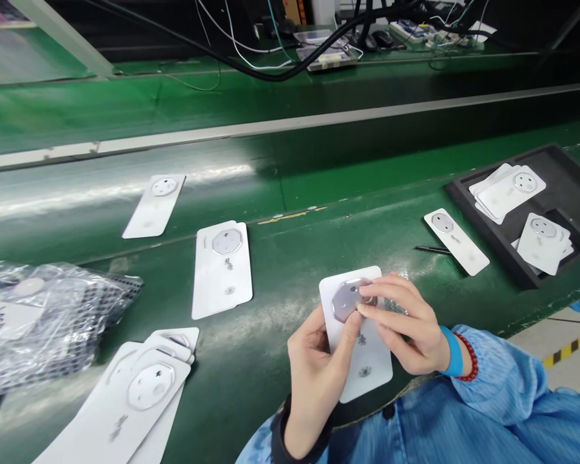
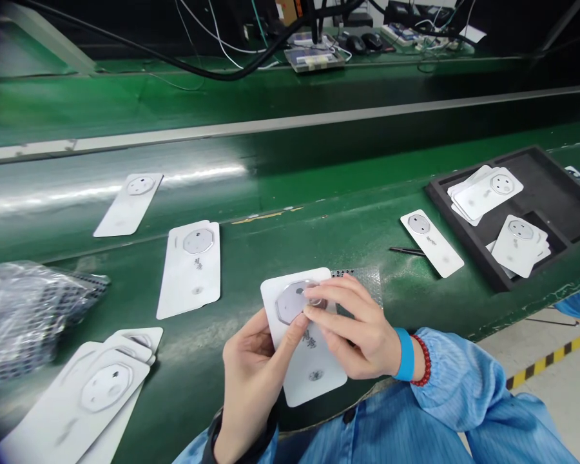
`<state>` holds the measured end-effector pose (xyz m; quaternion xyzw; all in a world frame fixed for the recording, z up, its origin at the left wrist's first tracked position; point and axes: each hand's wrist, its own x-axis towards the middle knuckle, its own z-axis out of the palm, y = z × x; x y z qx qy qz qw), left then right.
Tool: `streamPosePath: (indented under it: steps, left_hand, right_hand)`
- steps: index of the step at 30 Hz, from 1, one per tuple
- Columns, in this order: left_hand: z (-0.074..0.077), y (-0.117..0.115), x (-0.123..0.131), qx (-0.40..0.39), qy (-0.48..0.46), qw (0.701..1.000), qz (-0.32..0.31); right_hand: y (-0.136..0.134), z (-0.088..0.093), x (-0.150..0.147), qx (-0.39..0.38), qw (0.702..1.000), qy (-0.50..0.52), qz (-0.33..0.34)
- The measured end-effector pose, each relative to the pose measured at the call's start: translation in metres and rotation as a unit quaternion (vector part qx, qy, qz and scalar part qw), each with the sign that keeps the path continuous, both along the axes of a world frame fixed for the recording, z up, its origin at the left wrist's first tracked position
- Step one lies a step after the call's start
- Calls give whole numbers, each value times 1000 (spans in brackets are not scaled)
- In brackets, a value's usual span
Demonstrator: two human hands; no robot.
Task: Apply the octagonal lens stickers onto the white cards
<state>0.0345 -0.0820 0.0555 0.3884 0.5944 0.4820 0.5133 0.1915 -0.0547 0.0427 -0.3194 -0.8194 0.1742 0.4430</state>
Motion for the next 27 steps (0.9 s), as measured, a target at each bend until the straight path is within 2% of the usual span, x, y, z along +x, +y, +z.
streamPosePath:
  steps: [3, 6, 8, 10, 13, 16, 18, 20, 23, 27]
  left_hand:
    - [0, -2, -1, -4, 8, 1000, 7]
    - [-5, -2, -8, -4, 58, 996, 72]
    - [-11, 1, -19, 0, 108, 986, 124]
    - [-19, 7, -33, 7, 153, 974, 169]
    - [-34, 17, -52, 30, 194, 964, 181]
    - [-47, 25, -55, 27, 240, 967, 80]
    - [-51, 29, -46, 8, 237, 971, -13]
    - [-51, 31, -33, 1, 187, 978, -89]
    - [-49, 33, -14, 2, 114, 983, -141]
    - [-52, 31, -6, -22, 57, 989, -137]
  right_hand:
    - [-5, 1, 0, -27, 998, 63, -12]
    - [-1, -10, 10, -60, 994, 74, -59]
    - [9, -27, 20, -80, 993, -13, -82]
    - [21, -48, 30, -104, 980, -143, -93]
    - [35, -74, 40, -134, 954, -252, -90]
    - [39, -77, 42, -116, 963, -231, -72]
    - [37, -68, 43, -98, 973, -200, -63]
    - [34, -55, 43, -84, 977, -190, -52]
    - [30, -37, 41, -65, 976, -204, -30]
    - [27, -29, 32, -28, 986, -162, -42]
